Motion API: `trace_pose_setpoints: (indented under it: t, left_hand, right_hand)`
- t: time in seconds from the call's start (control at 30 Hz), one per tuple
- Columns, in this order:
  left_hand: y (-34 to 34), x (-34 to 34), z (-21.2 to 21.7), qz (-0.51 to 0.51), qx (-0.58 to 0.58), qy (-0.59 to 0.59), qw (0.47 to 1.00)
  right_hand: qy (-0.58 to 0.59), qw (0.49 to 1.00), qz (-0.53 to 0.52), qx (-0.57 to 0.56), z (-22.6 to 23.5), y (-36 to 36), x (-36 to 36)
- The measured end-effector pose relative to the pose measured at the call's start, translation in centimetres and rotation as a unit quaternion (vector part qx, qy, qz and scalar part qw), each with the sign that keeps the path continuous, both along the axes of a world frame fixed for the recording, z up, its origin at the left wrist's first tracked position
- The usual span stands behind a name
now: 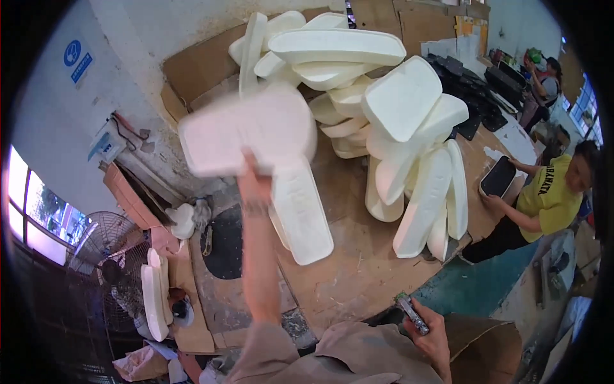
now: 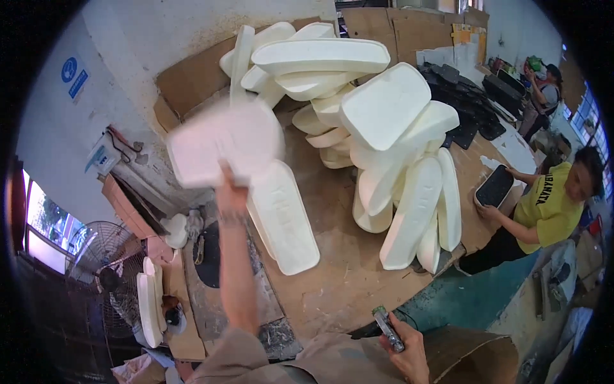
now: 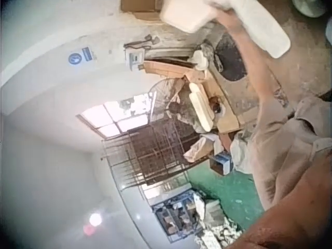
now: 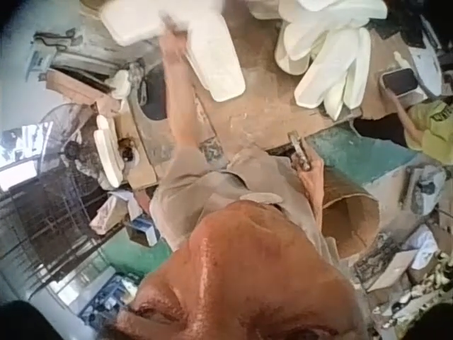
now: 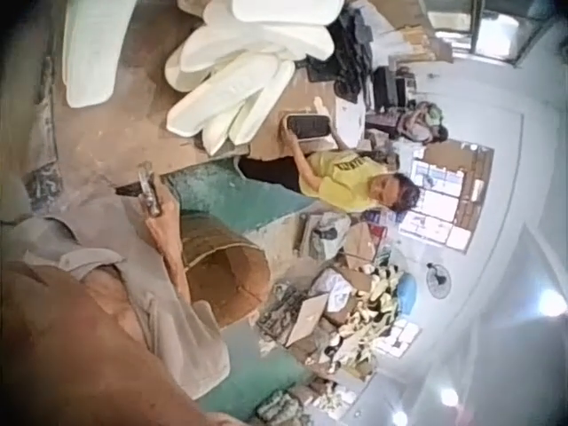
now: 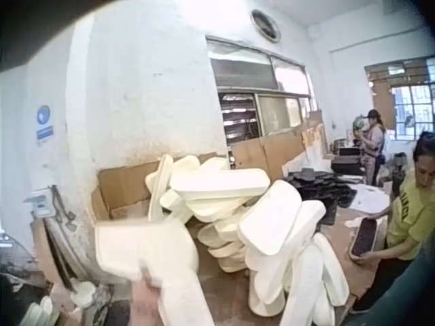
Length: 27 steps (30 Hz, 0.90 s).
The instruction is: Spraying glue on white foam pads and stacking them on a workbench to bond them.
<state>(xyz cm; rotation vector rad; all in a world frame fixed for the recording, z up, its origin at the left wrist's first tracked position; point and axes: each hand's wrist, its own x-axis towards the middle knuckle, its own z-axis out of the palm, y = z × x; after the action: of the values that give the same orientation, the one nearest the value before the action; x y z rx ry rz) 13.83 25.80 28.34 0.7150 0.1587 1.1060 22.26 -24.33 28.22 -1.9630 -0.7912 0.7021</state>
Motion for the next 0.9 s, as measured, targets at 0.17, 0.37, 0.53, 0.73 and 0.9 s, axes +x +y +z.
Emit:
trace_pose_setpoints:
  t: [0.17,0.37,0.53,0.73,0.9]
  left_hand:
    - [16.6,4.8,12.5,0.086,0.028,0.240,0.966]
    - [-0.2,6.0,-0.8,-0.066,0.221,0.211,0.950]
    - [-20.8,-3.5,-27.8,-0.070,-0.034,0.496,0.865]
    - [-29.9,-15.7,-35.7,-0.033,-0.210,0.486,0.848]
    - [-16.0,-14.7,-33.7,0.219,0.115,0.663,0.706]
  right_hand:
    - [0.062,0.998,-0.020,-0.007,1.5,0.0,-1.5]
    - [-0.031,0.998,0.016,0.049,-2.0,0.4,-0.7]
    - [0.020,0.998,0.049,0.035,-2.8,1.2,-0.3]
    - [0.068,0.995,0.065,0.019,-1.6,2.6,-0.4]
    - [-0.029,0.990,0.129,0.052,1.1,5.9,-0.5]
